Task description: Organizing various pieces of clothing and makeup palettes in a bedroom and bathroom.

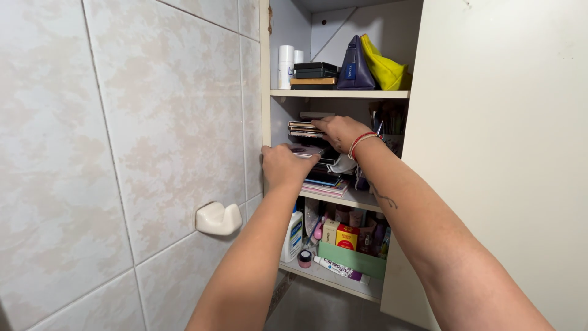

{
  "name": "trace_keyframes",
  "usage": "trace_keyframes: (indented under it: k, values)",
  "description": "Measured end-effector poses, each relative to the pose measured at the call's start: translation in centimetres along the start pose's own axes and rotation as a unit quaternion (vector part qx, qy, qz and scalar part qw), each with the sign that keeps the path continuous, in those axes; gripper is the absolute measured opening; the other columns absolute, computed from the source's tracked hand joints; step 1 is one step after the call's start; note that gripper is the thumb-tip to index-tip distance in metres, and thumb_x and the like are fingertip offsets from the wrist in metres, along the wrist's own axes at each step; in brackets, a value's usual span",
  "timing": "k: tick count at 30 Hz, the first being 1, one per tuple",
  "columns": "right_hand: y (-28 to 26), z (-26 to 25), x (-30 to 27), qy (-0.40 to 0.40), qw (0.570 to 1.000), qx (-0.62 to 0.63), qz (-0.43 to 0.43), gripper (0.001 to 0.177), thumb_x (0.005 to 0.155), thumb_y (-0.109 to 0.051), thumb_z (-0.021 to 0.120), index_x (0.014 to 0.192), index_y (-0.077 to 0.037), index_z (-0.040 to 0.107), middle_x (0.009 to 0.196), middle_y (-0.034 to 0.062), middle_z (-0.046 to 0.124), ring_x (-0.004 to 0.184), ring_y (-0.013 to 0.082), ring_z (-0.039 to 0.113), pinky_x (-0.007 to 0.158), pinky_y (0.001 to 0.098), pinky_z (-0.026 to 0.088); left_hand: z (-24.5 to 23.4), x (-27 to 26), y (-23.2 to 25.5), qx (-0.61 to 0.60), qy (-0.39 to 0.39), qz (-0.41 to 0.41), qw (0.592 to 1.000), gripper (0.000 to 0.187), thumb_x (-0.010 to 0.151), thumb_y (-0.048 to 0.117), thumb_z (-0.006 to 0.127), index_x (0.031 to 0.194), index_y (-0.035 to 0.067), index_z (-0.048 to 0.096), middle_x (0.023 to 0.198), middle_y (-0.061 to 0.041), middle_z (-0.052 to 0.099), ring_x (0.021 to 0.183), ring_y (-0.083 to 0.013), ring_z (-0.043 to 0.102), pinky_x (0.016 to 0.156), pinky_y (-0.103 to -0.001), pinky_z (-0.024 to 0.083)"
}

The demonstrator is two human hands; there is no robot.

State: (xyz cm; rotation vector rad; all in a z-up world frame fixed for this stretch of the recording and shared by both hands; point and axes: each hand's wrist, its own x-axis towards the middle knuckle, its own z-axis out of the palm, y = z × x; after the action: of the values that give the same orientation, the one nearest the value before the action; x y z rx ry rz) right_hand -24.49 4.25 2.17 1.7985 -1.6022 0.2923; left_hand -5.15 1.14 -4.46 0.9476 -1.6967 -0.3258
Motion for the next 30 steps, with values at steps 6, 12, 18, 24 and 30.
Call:
trace_keyframes:
  k: [6, 12, 18, 24, 30]
  values:
    - [0.6, 0.5, 0.1, 0.038, 0.999, 0.027, -0.011, 0.055, 0.087, -0.004, 0.068, 0.141, -0.008, 0.058, 0.128, 0.0145, 0.068, 0.112, 0.0396, 0.065, 0.095, 0.0464, 0.053, 0.6, 1.0, 0.0, -0.001, -0.025, -0.022, 0.999, 0.072, 0.053, 0.056, 0.096, 0.091, -0.002, 0.077, 0.097, -0.020, 0.074, 0.092, -0.0350, 0.075, 0.083, -0.042, 0.061]
    - [0.7, 0.5, 0.3, 0.061, 0.994, 0.085, -0.020, 0.069, 0.072, 0.005, 0.075, 0.138, -0.008, 0.061, 0.131, 0.0153, 0.066, 0.114, 0.0388, 0.063, 0.096, 0.0424, 0.053, 2.6, 1.6, -0.1, 0.066, 0.011, -0.014, 0.998, 0.072, 0.047, 0.061, 0.098, 0.083, 0.001, 0.079, 0.089, -0.018, 0.076, 0.089, -0.0341, 0.074, 0.081, -0.041, 0.059]
    - [-0.6, 0.1, -0.2, -0.014, 0.997, 0.070, -0.022, 0.066, 0.067, 0.005, 0.078, 0.130, -0.012, 0.067, 0.128, 0.0129, 0.068, 0.116, 0.0359, 0.064, 0.098, 0.0418, 0.053, 3.9, 2.4, 0.3, 0.044, -0.036, -0.051, 0.997, 0.076, 0.048, 0.063, 0.097, 0.090, 0.003, 0.077, 0.093, -0.015, 0.076, 0.093, -0.0324, 0.076, 0.079, -0.041, 0.062]
    - [1.6, 1.6, 0.1, -0.054, 0.992, 0.116, 0.011, 0.063, 0.079, -0.003, 0.076, 0.140, -0.014, 0.062, 0.133, 0.0129, 0.068, 0.118, 0.0350, 0.066, 0.099, 0.0397, 0.054, 4.9, 4.1, -0.2, 0.019, -0.048, -0.078, 0.996, 0.097, 0.046, 0.055, 0.100, 0.113, -0.001, 0.060, 0.104, -0.018, 0.074, 0.099, -0.0328, 0.074, 0.081, -0.042, 0.061]
    - [1.6, 0.2, -0.1, -0.095, 0.982, 0.150, -0.065, 0.092, 0.066, -0.024, 0.092, 0.147, -0.007, 0.050, 0.138, 0.0190, 0.062, 0.127, 0.0365, 0.059, 0.106, 0.0407, 0.047, 4.6, 5.5, -0.4, -0.027, -0.090, -0.064, 0.994, 0.104, 0.046, 0.048, 0.102, 0.121, -0.001, 0.050, 0.109, -0.020, 0.073, 0.104, -0.0335, 0.073, 0.089, -0.039, 0.060]
